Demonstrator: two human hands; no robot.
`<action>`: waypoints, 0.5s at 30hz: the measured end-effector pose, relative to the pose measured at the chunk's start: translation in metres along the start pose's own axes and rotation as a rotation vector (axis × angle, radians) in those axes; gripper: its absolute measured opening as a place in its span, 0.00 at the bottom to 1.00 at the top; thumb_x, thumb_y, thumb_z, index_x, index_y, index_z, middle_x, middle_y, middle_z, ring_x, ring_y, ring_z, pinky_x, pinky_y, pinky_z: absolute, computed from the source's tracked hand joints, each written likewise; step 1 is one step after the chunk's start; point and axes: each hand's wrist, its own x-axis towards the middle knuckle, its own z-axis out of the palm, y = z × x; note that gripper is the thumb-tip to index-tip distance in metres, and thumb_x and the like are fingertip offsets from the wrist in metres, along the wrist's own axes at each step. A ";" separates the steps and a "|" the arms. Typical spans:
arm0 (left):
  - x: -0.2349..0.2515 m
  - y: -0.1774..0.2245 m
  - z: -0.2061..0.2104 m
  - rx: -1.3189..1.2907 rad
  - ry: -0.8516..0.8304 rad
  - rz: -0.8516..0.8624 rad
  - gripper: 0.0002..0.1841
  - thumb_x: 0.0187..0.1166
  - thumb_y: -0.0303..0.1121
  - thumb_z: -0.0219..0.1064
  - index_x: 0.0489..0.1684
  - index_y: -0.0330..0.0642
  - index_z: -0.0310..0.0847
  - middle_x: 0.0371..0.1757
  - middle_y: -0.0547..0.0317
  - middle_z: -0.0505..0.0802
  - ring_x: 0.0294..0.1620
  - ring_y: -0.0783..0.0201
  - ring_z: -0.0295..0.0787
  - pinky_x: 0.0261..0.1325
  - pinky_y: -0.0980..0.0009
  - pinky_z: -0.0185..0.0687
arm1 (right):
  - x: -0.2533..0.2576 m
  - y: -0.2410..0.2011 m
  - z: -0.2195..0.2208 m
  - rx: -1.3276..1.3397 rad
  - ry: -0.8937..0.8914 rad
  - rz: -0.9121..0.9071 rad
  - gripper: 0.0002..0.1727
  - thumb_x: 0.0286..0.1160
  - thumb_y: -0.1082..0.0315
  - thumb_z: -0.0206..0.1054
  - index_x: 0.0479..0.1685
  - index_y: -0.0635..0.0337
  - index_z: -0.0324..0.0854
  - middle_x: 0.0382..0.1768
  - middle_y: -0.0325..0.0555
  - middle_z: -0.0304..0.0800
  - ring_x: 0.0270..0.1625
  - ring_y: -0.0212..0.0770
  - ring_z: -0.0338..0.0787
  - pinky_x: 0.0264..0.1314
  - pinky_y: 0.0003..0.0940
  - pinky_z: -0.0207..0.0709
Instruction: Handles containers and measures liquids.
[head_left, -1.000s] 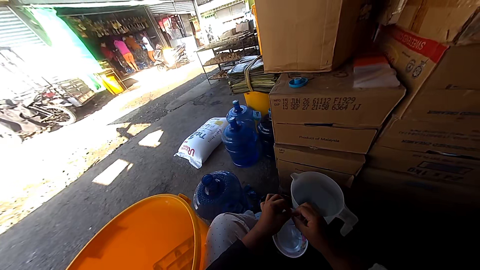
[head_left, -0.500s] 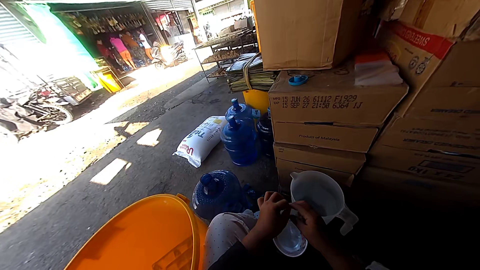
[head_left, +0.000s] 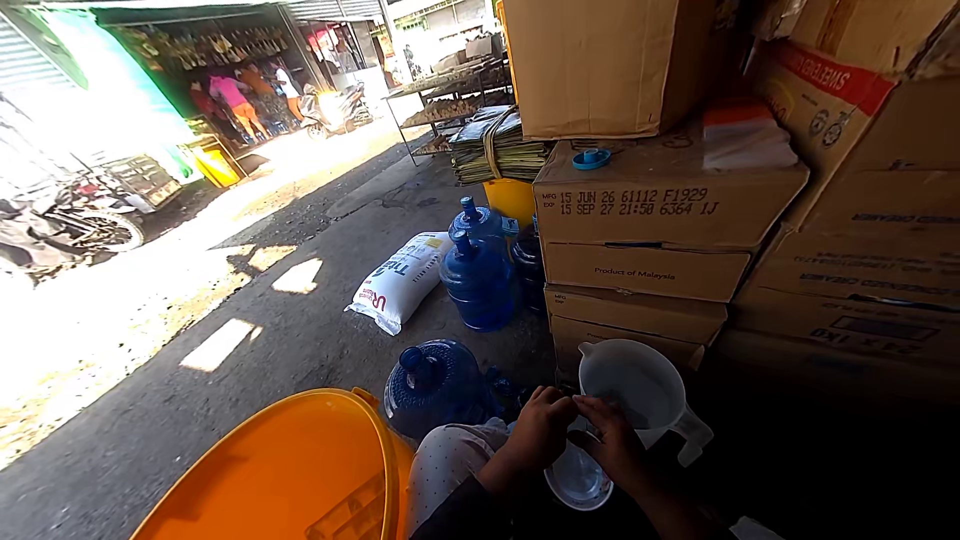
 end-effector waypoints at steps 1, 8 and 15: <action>0.001 0.002 -0.001 0.006 -0.024 -0.005 0.06 0.76 0.21 0.64 0.35 0.34 0.88 0.39 0.45 0.92 0.49 0.47 0.90 0.57 0.56 0.84 | 0.000 0.002 0.004 0.004 0.032 -0.017 0.22 0.69 0.66 0.78 0.62 0.67 0.90 0.69 0.62 0.87 0.61 0.60 0.87 0.58 0.47 0.82; 0.015 0.028 -0.024 0.104 -0.330 -0.183 0.08 0.82 0.20 0.58 0.48 0.28 0.84 0.49 0.36 0.89 0.59 0.39 0.86 0.66 0.51 0.80 | 0.001 0.009 0.019 0.112 0.146 -0.064 0.16 0.68 0.67 0.74 0.53 0.66 0.93 0.55 0.55 0.93 0.60 0.53 0.86 0.65 0.48 0.75; 0.029 0.054 -0.040 0.239 -0.583 -0.199 0.12 0.81 0.16 0.55 0.57 0.28 0.80 0.55 0.33 0.86 0.65 0.34 0.81 0.66 0.48 0.79 | -0.001 0.010 0.024 0.195 0.182 -0.031 0.13 0.68 0.65 0.72 0.44 0.65 0.95 0.47 0.53 0.91 0.56 0.48 0.83 0.64 0.43 0.73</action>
